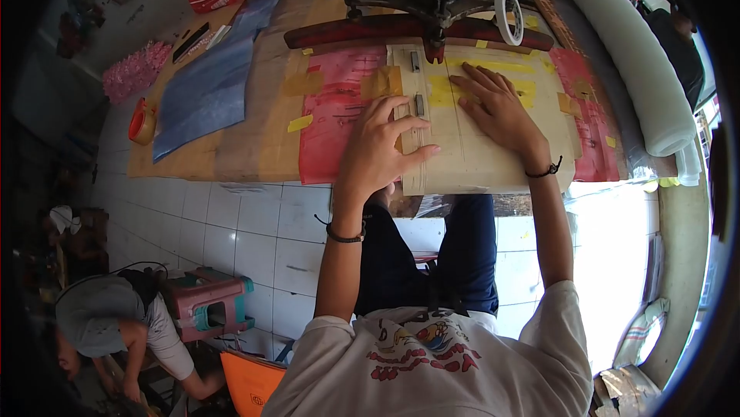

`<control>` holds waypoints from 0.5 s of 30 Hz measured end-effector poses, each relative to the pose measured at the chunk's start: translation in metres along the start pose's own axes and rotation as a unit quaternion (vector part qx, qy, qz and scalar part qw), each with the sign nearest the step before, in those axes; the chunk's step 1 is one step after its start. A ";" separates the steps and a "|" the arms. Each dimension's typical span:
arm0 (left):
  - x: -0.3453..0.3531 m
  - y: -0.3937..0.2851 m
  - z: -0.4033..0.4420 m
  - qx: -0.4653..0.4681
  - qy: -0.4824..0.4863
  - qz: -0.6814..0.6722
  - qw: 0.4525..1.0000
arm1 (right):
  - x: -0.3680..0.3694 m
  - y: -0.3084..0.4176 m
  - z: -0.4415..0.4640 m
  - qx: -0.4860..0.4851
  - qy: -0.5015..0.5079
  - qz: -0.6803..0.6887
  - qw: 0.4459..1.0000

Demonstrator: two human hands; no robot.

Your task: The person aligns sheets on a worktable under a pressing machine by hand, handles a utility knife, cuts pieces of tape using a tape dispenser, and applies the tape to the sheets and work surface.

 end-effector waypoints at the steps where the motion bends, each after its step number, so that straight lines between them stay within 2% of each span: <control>1: 0.000 0.000 0.000 0.001 0.001 -0.001 1.000 | 0.000 -0.001 0.000 0.001 -0.002 0.000 1.000; 7: 0.001 0.000 0.002 0.007 0.003 0.001 1.000 | 0.000 -0.003 0.001 -0.004 0.009 -0.002 1.000; 10: 0.001 -0.001 0.002 0.004 0.007 0.004 1.000 | 0.001 -0.007 0.006 0.027 0.012 0.025 0.999; 15: 0.000 -0.002 0.002 0.006 0.009 0.008 1.000 | 0.010 -0.016 0.022 0.017 0.052 0.015 0.998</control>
Point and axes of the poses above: each hand's wrist, its own z-axis towards the middle knuckle, its own x-axis out of the palm, y = z × x, the point moved 3 cm from there along z, towards the middle knuckle, and after that the axes turned 14 degrees about -y, right-handed, at the moved point
